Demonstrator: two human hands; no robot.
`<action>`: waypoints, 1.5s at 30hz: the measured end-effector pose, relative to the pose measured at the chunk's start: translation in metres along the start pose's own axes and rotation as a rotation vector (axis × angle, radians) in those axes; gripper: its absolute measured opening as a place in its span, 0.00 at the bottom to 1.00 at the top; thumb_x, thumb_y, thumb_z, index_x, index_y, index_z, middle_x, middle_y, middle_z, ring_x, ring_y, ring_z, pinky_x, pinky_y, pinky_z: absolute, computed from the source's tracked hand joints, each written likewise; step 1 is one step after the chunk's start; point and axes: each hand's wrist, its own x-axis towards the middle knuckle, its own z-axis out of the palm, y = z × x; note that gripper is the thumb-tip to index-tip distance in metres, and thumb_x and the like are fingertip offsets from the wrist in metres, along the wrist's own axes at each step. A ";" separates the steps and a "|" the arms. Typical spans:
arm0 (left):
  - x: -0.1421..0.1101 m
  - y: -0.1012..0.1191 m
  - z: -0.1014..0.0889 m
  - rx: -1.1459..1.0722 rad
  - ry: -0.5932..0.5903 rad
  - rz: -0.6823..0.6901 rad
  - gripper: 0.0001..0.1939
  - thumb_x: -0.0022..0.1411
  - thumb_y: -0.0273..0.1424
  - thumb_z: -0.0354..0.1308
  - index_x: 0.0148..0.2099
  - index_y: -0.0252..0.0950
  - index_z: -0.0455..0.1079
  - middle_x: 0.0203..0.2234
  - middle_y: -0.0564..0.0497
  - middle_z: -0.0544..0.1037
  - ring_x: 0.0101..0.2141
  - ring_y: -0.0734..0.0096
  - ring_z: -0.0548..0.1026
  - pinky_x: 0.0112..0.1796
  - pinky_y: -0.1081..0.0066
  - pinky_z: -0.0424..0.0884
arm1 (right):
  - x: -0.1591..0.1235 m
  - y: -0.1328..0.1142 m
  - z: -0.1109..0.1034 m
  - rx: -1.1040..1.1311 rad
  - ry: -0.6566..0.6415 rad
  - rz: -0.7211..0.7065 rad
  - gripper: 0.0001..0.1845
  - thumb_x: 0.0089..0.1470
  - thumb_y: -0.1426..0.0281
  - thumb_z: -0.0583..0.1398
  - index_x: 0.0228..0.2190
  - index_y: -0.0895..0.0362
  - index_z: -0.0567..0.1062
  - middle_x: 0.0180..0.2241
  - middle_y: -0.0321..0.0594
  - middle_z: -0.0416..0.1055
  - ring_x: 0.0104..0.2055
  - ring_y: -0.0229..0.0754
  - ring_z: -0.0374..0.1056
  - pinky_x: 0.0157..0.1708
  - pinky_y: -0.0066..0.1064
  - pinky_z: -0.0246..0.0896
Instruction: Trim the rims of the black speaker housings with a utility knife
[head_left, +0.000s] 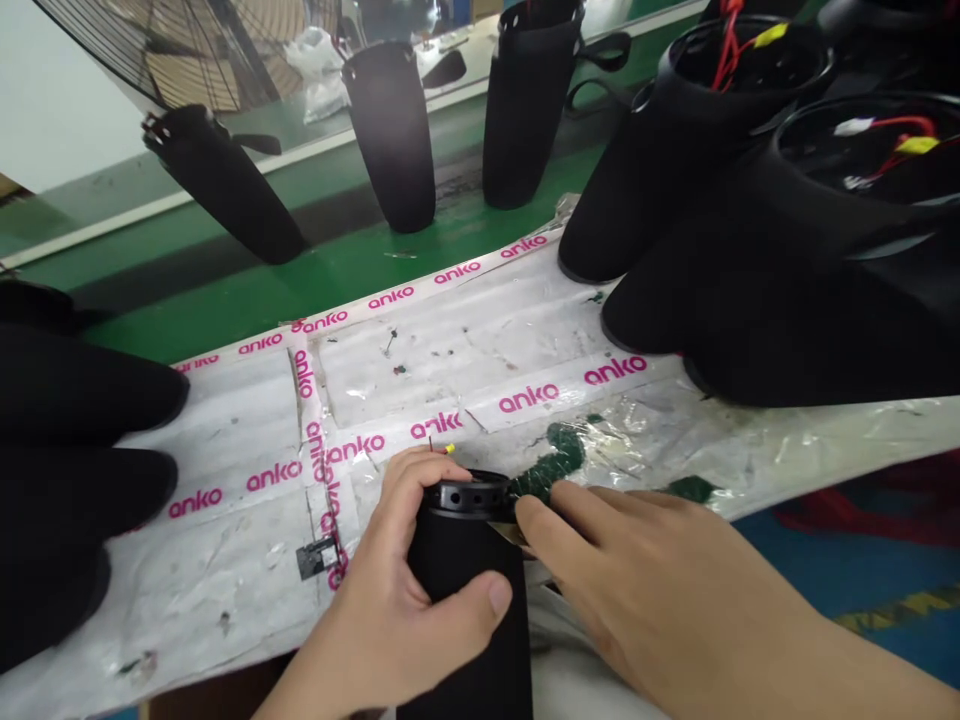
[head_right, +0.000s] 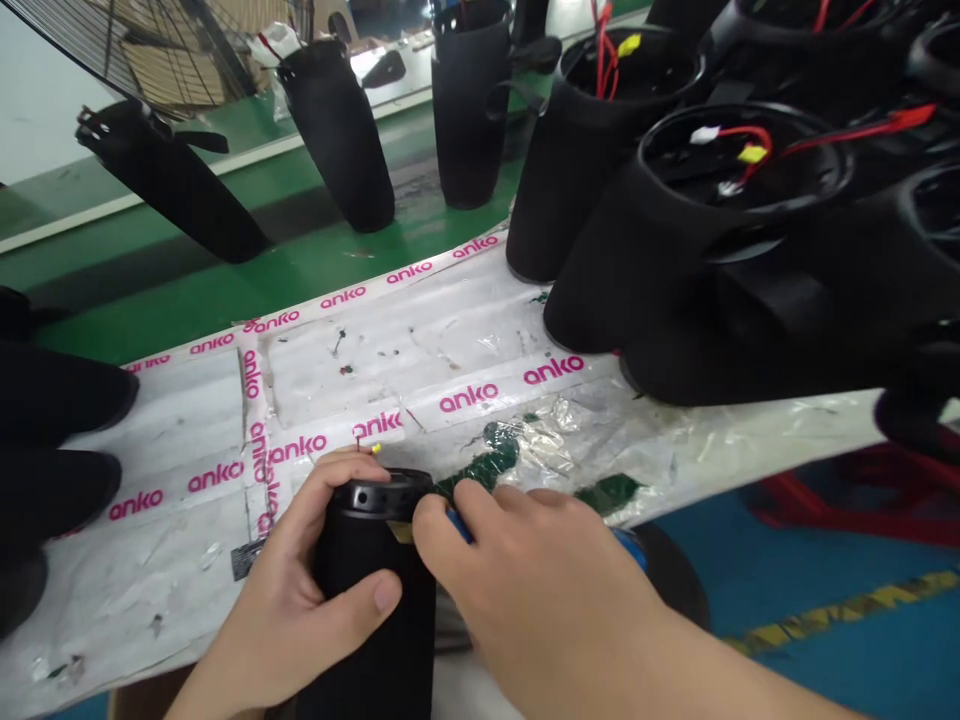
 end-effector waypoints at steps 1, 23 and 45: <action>-0.001 -0.002 -0.004 0.018 -0.020 0.026 0.30 0.64 0.29 0.68 0.62 0.59 0.65 0.58 0.56 0.69 0.63 0.56 0.66 0.65 0.55 0.63 | 0.000 0.000 0.003 0.014 0.009 0.006 0.22 0.44 0.81 0.57 0.42 0.51 0.67 0.25 0.28 0.67 0.19 0.40 0.64 0.20 0.36 0.49; -0.011 -0.006 -0.022 0.087 -0.113 -0.002 0.33 0.73 0.45 0.64 0.73 0.68 0.56 0.69 0.53 0.62 0.73 0.48 0.58 0.71 0.48 0.62 | 0.002 -0.009 0.006 0.039 -0.037 -0.040 0.09 0.70 0.74 0.51 0.48 0.52 0.68 0.32 0.31 0.72 0.28 0.43 0.68 0.30 0.38 0.57; -0.004 0.001 -0.012 0.138 -0.149 -0.030 0.44 0.55 0.22 0.64 0.67 0.63 0.57 0.62 0.52 0.64 0.65 0.46 0.68 0.67 0.45 0.67 | 0.015 0.000 -0.001 0.057 -0.185 -0.007 0.22 0.40 0.79 0.60 0.40 0.50 0.68 0.23 0.29 0.69 0.16 0.39 0.60 0.20 0.36 0.42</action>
